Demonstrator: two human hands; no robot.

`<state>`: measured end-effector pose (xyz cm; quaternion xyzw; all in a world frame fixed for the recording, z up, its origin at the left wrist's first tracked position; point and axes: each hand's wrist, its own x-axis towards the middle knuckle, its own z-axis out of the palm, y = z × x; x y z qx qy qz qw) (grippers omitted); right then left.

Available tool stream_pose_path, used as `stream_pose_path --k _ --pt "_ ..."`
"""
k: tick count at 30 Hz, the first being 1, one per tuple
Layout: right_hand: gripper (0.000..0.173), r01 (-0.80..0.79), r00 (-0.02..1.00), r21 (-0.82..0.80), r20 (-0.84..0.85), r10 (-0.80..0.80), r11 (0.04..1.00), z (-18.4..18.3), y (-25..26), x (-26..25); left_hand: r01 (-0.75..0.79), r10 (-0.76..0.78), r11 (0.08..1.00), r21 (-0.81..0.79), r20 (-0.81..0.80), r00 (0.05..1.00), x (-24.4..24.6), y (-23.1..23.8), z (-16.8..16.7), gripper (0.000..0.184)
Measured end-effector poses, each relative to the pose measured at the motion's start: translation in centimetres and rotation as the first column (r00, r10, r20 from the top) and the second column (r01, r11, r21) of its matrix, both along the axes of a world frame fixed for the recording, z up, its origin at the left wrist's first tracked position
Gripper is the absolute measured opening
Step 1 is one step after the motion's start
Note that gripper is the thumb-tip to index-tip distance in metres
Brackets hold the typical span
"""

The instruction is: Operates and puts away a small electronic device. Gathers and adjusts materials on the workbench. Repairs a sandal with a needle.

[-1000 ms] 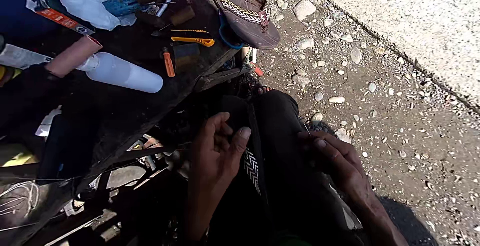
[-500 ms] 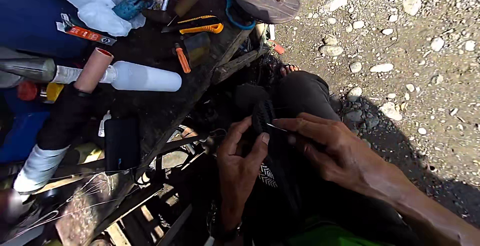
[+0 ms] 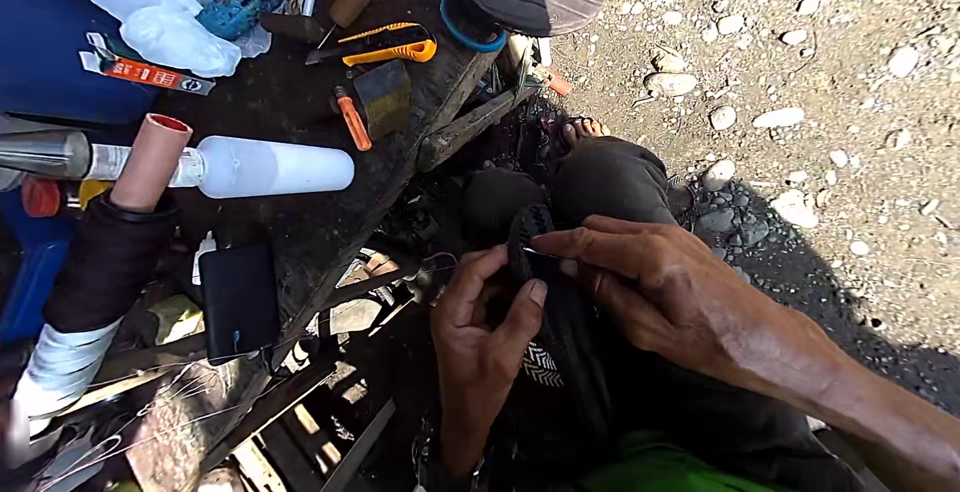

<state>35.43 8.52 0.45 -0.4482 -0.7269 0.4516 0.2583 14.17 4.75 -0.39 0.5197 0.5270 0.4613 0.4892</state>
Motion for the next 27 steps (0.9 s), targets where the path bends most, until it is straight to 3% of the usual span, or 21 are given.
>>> stream_pose_path --k 11,21,24,27 --pt "0.035 -0.21 0.959 0.103 0.215 0.185 0.972 2.7 3.1 2.4 -0.003 0.016 0.994 0.106 -0.12 0.993 1.7 0.3 0.3 0.027" --pt "0.03 -0.288 0.924 0.085 0.286 0.253 0.954 4.2 4.9 2.1 -0.065 0.077 0.988 0.142 -0.081 0.994 3.2 0.3 0.1 0.025" --pt "0.031 -0.296 0.933 0.07 0.235 0.273 0.952 3.6 4.8 2.8 0.062 -0.06 0.996 0.062 -0.032 0.998 1.5 0.9 0.6 0.025" --pt "0.032 -0.274 0.933 0.101 0.268 0.239 0.956 3.3 4.1 3.1 0.211 -0.183 0.963 -0.165 0.172 0.968 -0.9 2.7 1.4 0.019"
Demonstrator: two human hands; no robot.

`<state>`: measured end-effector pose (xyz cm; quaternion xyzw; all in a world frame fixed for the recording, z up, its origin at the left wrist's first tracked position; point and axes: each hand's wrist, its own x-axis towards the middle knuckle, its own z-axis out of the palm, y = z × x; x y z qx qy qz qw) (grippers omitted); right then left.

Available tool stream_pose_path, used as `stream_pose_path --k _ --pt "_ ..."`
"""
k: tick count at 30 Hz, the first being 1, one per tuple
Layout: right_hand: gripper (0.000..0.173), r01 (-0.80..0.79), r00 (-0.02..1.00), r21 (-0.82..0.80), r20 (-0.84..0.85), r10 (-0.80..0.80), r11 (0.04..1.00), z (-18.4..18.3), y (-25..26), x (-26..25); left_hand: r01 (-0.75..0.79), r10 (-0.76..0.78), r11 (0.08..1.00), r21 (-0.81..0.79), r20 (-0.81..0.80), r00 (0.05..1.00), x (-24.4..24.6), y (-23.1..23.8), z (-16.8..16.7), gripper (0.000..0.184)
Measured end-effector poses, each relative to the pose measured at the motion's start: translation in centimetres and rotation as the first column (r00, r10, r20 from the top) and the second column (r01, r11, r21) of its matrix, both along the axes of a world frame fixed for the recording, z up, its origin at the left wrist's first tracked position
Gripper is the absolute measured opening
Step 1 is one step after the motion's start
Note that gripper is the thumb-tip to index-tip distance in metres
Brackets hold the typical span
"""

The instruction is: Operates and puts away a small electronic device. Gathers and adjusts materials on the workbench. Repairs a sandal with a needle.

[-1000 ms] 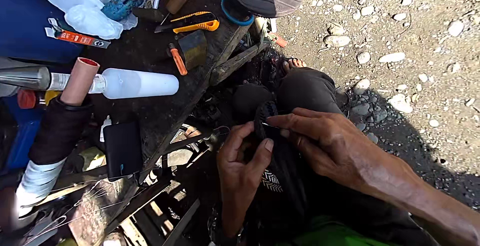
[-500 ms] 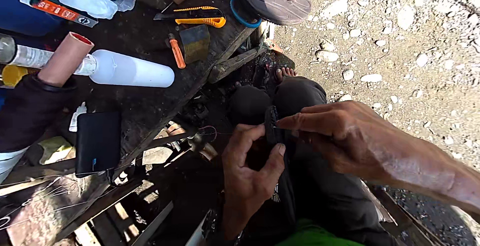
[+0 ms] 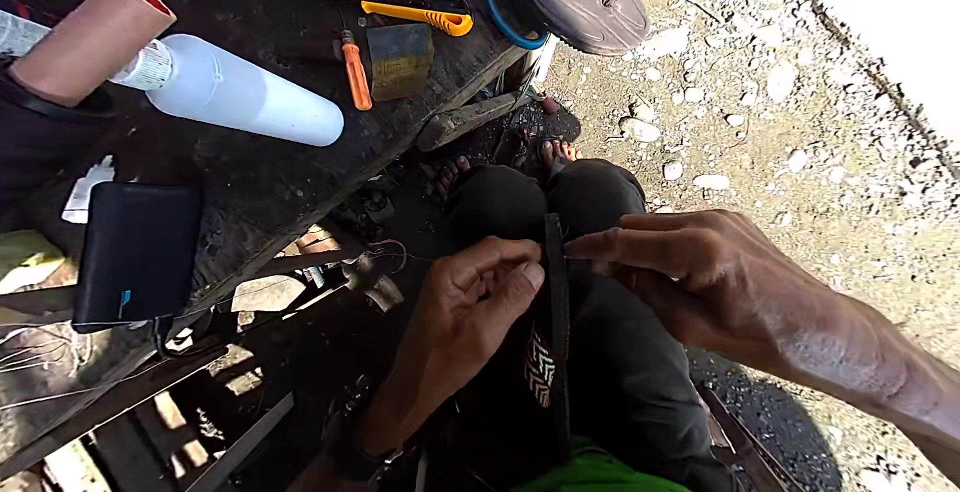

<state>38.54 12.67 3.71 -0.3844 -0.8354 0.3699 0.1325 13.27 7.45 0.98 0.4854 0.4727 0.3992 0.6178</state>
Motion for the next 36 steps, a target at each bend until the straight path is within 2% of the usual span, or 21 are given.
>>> stream_pose_path --k 3,6,13,20,28,31,33,34,36 --pt "0.028 0.064 0.997 0.024 -0.046 -0.062 0.998 -0.9 -0.8 -0.3 0.042 -0.015 0.953 -0.3 0.092 0.996 -0.6 1.9 1.5 0.013" --pt "0.027 0.115 0.984 0.018 -0.136 -0.112 0.993 -1.8 -1.3 -0.7 0.04 -0.029 0.884 -0.466 0.029 0.999 -0.2 3.5 2.9 0.004" --pt "0.026 0.183 0.954 -0.004 -0.241 -0.178 0.983 -2.9 -2.1 -1.3 0.039 -0.127 0.803 -0.595 -0.107 0.986 0.4 5.4 4.4 0.004" --pt "0.025 0.237 0.918 -0.026 -0.32 -0.233 0.971 -4.0 -2.8 -1.9 0.044 -0.119 0.799 -0.599 -0.087 0.989 0.1 5.5 4.2 0.005" --pt "0.021 0.286 0.894 -0.039 -0.348 -0.281 0.957 -3.8 -2.7 -3.2 0.05 0.018 0.83 -0.555 0.116 0.993 -0.6 4.1 2.8 0.006" --pt "0.021 0.237 0.925 -0.035 -0.298 -0.236 0.971 -3.4 -2.2 -2.9 0.063 0.01 0.854 -0.516 0.137 0.991 -0.9 3.4 2.5 0.006" --pt "0.024 0.184 0.955 0.015 -0.238 -0.175 0.983 -3.2 -2.0 -2.2 0.056 -0.048 0.941 -0.334 0.033 0.998 -1.4 2.8 1.9 0.01" --pt "0.025 0.17 0.967 0.057 -0.203 -0.155 0.984 -3.0 -1.9 -1.9 0.05 -0.065 0.986 -0.157 -0.091 0.994 -1.7 2.6 1.2 0.013" --pt "0.026 0.159 0.978 0.125 -0.156 -0.139 0.979 -2.8 -2.0 -1.6 0.119 -0.072 0.983 0.138 -0.305 0.95 -2.1 2.5 -0.7 0.026"
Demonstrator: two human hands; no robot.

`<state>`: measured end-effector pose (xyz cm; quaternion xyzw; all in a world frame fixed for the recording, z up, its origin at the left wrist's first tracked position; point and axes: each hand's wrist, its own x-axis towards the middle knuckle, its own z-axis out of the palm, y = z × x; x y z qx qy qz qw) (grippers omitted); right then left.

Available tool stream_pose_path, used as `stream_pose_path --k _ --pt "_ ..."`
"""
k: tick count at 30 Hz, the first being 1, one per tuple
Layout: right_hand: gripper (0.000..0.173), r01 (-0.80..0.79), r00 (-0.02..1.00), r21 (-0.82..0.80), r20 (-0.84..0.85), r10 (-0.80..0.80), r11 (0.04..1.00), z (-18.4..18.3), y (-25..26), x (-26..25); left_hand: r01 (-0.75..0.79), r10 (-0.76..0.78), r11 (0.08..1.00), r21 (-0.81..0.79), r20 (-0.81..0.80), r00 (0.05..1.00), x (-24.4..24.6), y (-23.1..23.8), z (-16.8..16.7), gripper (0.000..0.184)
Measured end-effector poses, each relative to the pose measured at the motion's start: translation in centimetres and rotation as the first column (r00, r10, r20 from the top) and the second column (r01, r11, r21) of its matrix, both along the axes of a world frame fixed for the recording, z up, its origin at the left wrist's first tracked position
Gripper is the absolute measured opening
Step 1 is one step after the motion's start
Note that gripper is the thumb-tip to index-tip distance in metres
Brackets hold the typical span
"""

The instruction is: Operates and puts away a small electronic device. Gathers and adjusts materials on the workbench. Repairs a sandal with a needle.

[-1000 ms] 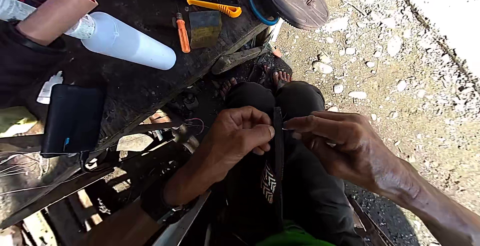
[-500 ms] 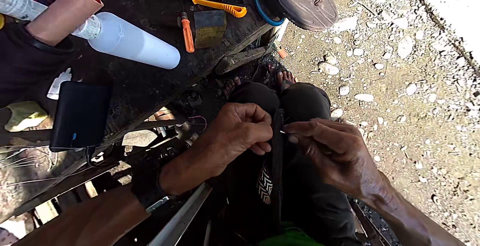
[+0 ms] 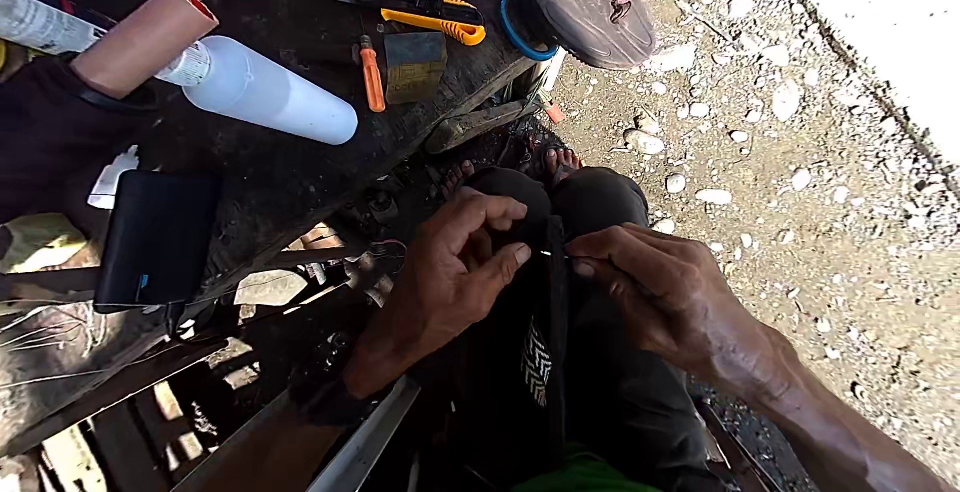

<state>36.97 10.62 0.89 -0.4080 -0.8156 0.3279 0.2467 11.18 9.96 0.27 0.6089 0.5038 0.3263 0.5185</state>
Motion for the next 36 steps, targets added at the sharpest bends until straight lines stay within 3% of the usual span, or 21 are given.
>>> stream_pose_path --k 3,8,11,14,17,20,22,28,33,36 --pt "0.026 0.013 1.0 0.049 -0.014 -0.012 0.999 -0.4 -0.1 0.1 0.045 -0.044 0.992 0.117 -0.007 0.999 0.0 0.5 -1.4 0.018" --pt "0.026 0.016 0.999 0.062 -0.036 -0.014 0.998 -0.8 -0.1 0.1 0.073 -0.1 0.977 0.201 0.127 0.987 -0.7 -0.8 1.6 0.007" --pt "0.026 0.019 0.999 0.065 -0.043 -0.016 0.998 -0.8 -0.1 0.0 0.255 -0.31 0.933 0.256 0.206 0.928 0.2 -3.5 3.5 0.007" --pt "0.026 0.021 0.999 0.063 -0.045 -0.018 0.998 -0.9 -0.1 0.1 0.395 -0.434 0.9 0.186 0.289 0.853 1.1 -5.8 3.5 0.007" --pt "0.027 0.027 0.999 0.077 -0.039 -0.024 0.997 -1.0 -0.4 0.0 0.322 -0.305 0.946 0.028 0.406 0.861 0.7 -5.9 3.1 0.007" --pt "0.028 0.02 1.0 0.111 -0.013 -0.018 0.994 -0.9 -0.4 0.0 -0.052 0.059 0.998 -0.029 0.376 0.925 0.8 -4.0 2.2 0.008" --pt "0.028 0.018 1.0 0.136 0.001 -0.018 0.991 -0.9 -0.4 -0.1 -0.2 0.191 0.98 -0.006 0.315 0.93 1.4 -2.8 1.2 0.013" --pt "0.028 0.036 0.996 0.196 0.075 -0.051 0.98 -0.4 -0.6 -0.1 -0.057 0.073 0.996 -0.073 0.234 0.97 1.9 -2.9 1.0 0.032" --pt "0.029 0.013 0.955 0.27 0.283 -0.092 0.963 0.7 -1.0 -1.1 -0.018 0.042 0.995 -0.103 0.237 0.971 1.1 -3.2 1.2 0.016" --pt "0.026 -0.054 0.958 0.297 0.286 -0.035 0.953 0.3 -0.6 -0.9 -0.002 0.01 0.999 -0.045 0.173 0.985 1.2 -2.9 1.6 0.017"
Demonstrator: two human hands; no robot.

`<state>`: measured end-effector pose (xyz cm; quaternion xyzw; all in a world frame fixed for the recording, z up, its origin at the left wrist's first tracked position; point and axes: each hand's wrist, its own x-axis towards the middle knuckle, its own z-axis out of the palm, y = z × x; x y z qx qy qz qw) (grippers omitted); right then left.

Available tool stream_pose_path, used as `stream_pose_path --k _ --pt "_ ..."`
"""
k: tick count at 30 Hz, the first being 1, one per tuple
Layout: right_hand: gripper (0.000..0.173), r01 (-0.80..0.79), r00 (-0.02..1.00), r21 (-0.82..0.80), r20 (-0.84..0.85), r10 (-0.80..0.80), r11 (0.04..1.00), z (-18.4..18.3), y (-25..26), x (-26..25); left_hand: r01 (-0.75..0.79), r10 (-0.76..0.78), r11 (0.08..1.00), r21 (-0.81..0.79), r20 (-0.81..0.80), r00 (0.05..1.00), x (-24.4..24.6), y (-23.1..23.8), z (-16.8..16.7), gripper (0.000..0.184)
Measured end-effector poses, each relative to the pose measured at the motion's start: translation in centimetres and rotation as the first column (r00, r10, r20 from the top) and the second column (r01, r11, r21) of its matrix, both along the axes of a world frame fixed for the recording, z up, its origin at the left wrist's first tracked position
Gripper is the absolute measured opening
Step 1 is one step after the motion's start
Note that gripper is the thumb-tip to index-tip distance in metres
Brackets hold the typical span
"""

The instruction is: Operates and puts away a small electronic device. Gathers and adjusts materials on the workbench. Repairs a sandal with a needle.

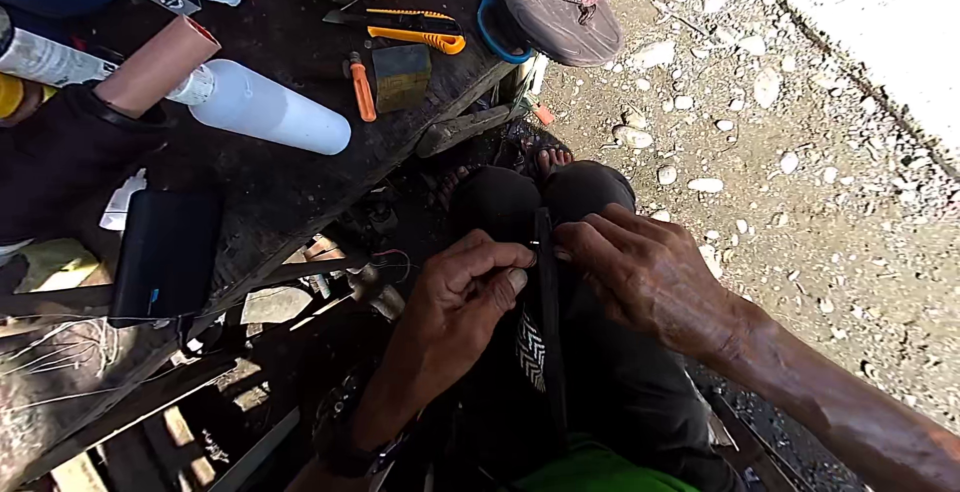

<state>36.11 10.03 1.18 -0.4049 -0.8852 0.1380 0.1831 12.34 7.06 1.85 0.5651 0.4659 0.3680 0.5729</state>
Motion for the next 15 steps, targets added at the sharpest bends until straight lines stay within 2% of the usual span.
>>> stream_pose_path --k 2,7,9,11,13,15 --pt "0.031 0.012 1.0 0.0 -0.019 -0.012 1.0 -0.4 0.1 0.4 0.001 0.001 1.0 0.024 -0.057 0.998 0.4 0.1 0.4 0.017" --pt "0.044 0.165 0.985 -0.068 -0.043 -0.168 0.984 -0.9 -0.5 1.3 -0.024 0.051 0.992 0.125 -0.218 0.975 2.1 -0.2 1.2 0.019" --pt "0.046 0.216 0.974 -0.109 -0.047 -0.223 0.97 -0.9 -1.0 1.5 -0.027 0.101 0.98 0.196 -0.376 0.921 3.4 -0.5 1.5 0.026" --pt "0.046 0.267 0.96 -0.132 -0.048 -0.275 0.955 -1.1 -1.5 2.1 -0.022 0.169 0.966 0.259 -0.558 0.812 4.6 -0.7 1.3 0.041" --pt "0.047 0.363 0.93 -0.148 -0.01 -0.369 0.92 -1.6 -2.2 4.1 -0.033 0.192 0.966 0.257 -0.623 0.759 4.6 -0.7 1.1 0.045" --pt "0.049 0.495 0.869 -0.159 0.078 -0.489 0.854 -2.3 -3.0 7.3 -0.045 0.188 0.971 0.234 -0.635 0.749 4.1 -0.6 1.2 0.046"
